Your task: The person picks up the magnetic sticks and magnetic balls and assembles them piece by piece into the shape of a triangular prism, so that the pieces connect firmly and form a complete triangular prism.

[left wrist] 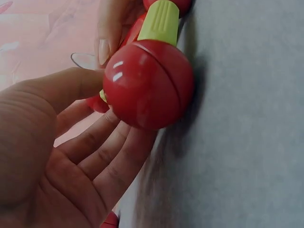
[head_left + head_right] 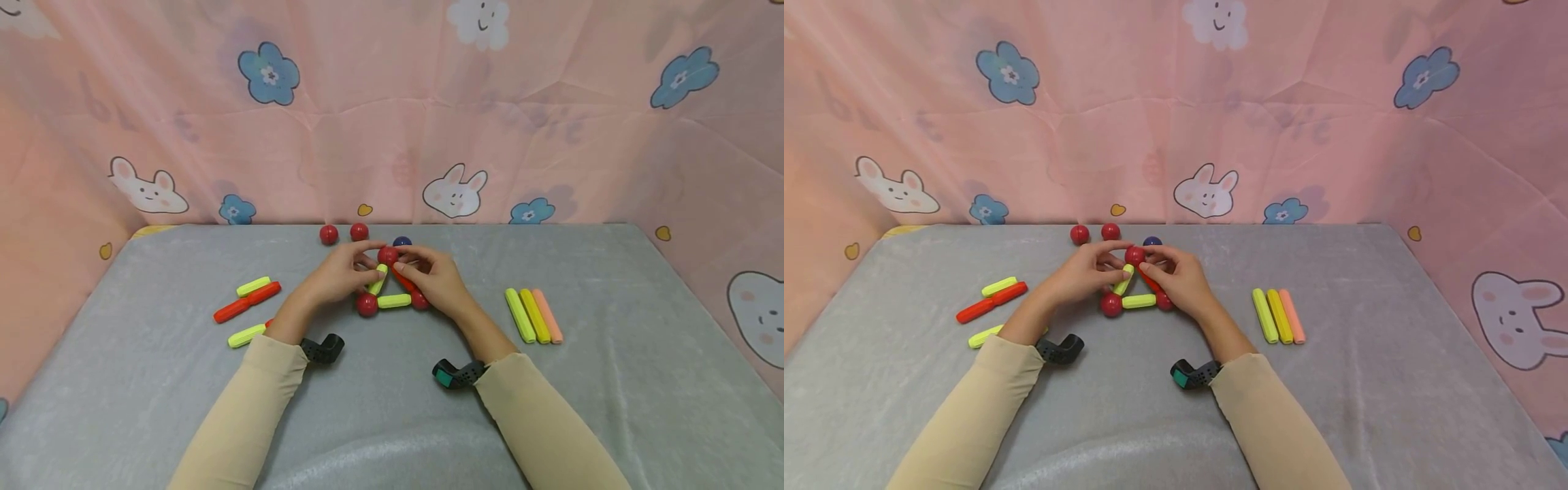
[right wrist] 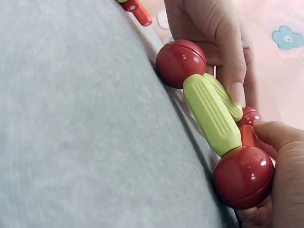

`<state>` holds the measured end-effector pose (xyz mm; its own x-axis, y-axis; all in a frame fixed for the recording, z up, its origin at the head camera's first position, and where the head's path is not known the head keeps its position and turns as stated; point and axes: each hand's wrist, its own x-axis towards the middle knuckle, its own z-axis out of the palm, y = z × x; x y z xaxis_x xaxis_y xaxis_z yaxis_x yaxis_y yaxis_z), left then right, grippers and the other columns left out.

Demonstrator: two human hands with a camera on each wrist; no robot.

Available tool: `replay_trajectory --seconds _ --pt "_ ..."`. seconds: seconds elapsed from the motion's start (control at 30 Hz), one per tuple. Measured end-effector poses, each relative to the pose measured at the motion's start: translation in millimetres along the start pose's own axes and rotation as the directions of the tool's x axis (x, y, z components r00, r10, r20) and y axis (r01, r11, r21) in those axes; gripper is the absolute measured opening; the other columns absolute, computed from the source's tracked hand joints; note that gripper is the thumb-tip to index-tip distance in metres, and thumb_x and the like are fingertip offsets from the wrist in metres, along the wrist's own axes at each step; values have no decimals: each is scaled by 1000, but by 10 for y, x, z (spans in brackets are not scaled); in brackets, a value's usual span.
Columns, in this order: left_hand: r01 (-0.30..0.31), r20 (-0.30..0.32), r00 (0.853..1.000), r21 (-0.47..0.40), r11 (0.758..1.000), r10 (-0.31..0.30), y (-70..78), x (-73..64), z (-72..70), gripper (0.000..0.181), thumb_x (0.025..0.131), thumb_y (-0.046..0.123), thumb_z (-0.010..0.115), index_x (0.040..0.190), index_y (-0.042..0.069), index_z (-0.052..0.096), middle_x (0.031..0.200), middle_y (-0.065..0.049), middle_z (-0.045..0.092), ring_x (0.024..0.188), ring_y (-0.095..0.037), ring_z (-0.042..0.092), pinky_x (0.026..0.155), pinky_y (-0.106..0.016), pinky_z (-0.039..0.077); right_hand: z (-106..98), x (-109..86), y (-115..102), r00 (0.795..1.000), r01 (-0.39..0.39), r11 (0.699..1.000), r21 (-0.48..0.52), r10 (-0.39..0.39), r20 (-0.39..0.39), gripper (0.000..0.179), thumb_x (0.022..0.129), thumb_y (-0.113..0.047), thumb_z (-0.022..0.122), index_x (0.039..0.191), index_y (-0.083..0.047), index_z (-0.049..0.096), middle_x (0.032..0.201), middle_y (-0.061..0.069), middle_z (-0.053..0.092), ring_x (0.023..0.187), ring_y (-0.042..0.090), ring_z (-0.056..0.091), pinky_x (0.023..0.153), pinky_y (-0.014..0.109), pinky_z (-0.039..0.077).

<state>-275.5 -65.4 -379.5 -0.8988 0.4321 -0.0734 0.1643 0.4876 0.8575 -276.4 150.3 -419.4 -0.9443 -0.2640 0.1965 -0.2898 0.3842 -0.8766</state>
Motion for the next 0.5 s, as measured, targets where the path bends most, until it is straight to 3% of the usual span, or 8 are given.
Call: replay_trajectory --seconds 0.27,0.5 --pt "20 -3 1000 46 999 -20 -55 0 -21 58 97 17 66 151 11 47 121 -17 71 85 -19 68 71 -27 57 3 -10 -9 1000 18 1000 16 -18 19 34 95 -19 71 128 -11 69 125 12 71 109 28 66 99 44 53" --pt "28 -30 999 104 994 -25 -75 -11 -24 55 96 21 66 148 11 51 118 -14 72 86 -20 64 70 -26 50 -121 -13 33 992 39 999 3 -39 123 36 95 -19 70 129 -8 68 128 12 69 110 27 66 99 40 53"
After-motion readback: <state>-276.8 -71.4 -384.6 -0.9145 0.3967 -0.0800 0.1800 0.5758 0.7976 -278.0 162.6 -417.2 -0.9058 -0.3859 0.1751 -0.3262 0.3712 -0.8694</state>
